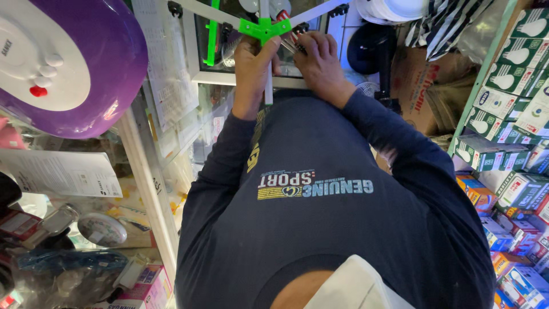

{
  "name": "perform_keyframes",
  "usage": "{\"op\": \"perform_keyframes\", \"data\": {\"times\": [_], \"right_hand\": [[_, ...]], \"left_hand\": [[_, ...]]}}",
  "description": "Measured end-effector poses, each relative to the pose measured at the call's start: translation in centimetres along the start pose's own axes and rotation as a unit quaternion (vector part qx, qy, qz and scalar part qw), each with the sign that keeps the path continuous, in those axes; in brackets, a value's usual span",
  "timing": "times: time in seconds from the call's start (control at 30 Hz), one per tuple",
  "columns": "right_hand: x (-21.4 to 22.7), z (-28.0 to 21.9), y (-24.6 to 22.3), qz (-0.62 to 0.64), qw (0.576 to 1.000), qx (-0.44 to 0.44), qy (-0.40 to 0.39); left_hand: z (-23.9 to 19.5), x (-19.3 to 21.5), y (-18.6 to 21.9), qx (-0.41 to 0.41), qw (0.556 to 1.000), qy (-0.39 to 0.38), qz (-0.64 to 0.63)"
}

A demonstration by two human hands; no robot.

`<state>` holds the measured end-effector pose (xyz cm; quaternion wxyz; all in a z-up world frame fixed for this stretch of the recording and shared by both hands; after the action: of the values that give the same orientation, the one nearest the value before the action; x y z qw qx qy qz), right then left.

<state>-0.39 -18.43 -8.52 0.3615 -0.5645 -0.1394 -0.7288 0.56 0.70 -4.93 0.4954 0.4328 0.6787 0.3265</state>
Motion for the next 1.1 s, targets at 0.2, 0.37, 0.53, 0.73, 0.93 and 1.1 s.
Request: {"op": "perform_keyframes", "data": {"times": [0.2, 0.37, 0.53, 0.73, 0.93, 1.1], "right_hand": [[0.3, 0.2, -0.9, 0.037, 0.998, 0.012, 0.052], [2.4, -1.3, 1.3, 0.231, 0.972, 0.01, 0.029], [6.7, 1.0, 7.0, 0.122, 0.961, -0.102, 0.227], [7.7, 7.2, 10.6, 0.314, 0.882, -0.23, 0.267], [7.8, 7.8, 7.0, 0.373, 0.877, -0.215, 0.213], [8.3, 6.6, 8.7, 0.317, 0.894, -0.179, 0.26]], "left_hand": [[0.0, -0.3, 0.1, 0.001, 1.0, 0.013, 0.001], [0.1, 0.2, -0.3, 0.007, 0.998, 0.031, 0.05], [0.6, 1.1, -2.0, 0.001, 0.998, 0.025, 0.056], [1.1, 0.4, -3.9, 0.01, 0.998, 0.031, 0.05], [1.2, -2.6, -3.4, 0.006, 0.999, 0.031, 0.024], [1.5, -2.5, -4.4, 0.008, 0.997, 0.052, 0.059]]}}
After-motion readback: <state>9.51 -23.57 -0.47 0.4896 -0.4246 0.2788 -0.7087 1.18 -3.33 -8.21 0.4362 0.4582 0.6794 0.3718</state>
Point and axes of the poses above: each hand's wrist, its own z-axis towards the middle knuckle, its own x-axis out of the back of the hand, y = z × x, the point moved 2 cm from there along z, towards the middle knuckle
